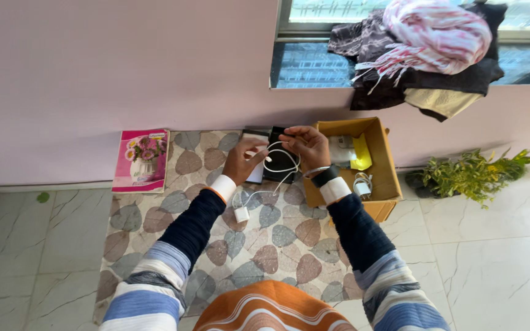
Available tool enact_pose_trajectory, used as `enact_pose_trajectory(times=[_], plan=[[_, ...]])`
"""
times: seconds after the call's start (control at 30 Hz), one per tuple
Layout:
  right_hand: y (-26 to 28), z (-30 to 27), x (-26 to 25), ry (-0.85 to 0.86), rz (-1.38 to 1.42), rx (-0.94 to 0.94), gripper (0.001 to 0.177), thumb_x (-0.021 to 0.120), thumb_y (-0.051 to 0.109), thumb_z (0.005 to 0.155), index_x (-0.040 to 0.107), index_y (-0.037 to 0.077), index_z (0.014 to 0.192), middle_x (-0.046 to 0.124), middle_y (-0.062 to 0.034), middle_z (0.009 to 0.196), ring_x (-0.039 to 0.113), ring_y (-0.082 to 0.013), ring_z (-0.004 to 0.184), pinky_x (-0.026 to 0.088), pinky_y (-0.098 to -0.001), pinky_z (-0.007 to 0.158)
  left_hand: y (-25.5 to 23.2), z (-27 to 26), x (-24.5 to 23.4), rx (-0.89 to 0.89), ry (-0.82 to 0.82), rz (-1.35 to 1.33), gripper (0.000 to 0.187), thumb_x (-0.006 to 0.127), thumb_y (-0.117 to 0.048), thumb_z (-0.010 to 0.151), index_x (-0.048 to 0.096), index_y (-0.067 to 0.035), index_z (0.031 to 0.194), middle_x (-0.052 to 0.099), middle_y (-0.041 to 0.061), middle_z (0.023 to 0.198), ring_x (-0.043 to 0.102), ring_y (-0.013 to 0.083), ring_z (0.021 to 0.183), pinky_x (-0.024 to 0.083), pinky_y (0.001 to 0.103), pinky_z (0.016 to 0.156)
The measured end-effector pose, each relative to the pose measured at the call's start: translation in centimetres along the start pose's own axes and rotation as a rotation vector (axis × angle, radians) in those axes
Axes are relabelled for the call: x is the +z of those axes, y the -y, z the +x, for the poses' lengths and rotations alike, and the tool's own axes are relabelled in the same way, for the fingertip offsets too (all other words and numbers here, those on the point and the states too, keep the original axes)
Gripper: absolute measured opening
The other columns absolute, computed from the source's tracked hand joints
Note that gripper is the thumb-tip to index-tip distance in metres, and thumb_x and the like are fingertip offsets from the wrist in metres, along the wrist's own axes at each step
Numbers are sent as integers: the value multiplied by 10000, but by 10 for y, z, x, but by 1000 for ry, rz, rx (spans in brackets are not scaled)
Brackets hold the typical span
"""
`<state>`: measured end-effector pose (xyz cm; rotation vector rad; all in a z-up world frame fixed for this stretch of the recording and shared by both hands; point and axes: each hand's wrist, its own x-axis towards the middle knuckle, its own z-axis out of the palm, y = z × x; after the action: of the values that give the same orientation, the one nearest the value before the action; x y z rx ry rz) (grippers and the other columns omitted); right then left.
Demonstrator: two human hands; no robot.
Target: The person organizes white charging cables and adapters by hand. They untangle each cable, coil it neatly, and place it into a cardboard box on the floor. The person repeats this process for multiple cables throughout the clip.
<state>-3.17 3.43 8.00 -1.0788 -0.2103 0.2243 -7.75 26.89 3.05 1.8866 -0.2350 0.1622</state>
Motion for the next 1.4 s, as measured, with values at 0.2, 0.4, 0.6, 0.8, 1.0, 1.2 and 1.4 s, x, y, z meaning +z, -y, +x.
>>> enact_pose_trajectory(times=[0.2,0.4,0.6,0.8,1.0,1.2,1.4], plan=[[13,-2,1,79,-236,-83,325,651,-94,922,606,-58,1242,682,-156,1240,714,-260,1176,647,-376,963,-24,31,-2,-50,152,-66,232,614,-253,1034,613,-23,1062,794,43,929,756,144,882,566,311,830],[1,-2,-7,46,-490,24,188,686,38,981,717,-38,1150,752,-61,885,637,-79,641,508,-205,563,-20,41,10,-66,-36,-322,201,618,-217,1032,622,-16,1018,658,-20,793,621,87,713,547,265,679],[0,10,-23,-1,-578,-116,201,715,92,987,731,-35,1143,754,-27,878,598,-34,641,462,-181,553,-23,42,3,-326,212,-249,276,617,-272,1059,716,-23,992,512,29,677,457,113,569,392,287,542],[-8,21,-28,-64,-477,-56,194,700,174,983,707,1,1070,715,-8,837,580,-41,560,464,-194,502,-47,44,5,-414,378,-1070,250,624,-307,1063,656,-60,1043,634,2,859,615,114,708,544,268,667],[-45,10,-21,-40,-350,-5,267,596,265,1085,653,9,1038,622,5,764,542,-54,547,439,-206,494,-66,65,28,-366,76,-1200,243,607,-248,1043,654,-28,1134,715,108,1080,716,219,1021,609,363,930],[-68,-1,-26,0,-238,74,281,587,280,1056,673,12,1061,635,-15,709,648,-104,615,552,-236,600,-74,79,34,-281,-52,-1209,250,448,-220,1087,569,-10,1147,681,225,1289,661,337,1248,555,450,1070],[-71,-12,-45,63,-361,-58,291,590,260,1098,650,-23,1074,662,-21,751,669,-126,677,558,-259,663,-92,99,20,-257,-103,-1279,215,415,-200,1084,556,-38,1086,656,207,1348,628,331,1291,540,460,1094]])
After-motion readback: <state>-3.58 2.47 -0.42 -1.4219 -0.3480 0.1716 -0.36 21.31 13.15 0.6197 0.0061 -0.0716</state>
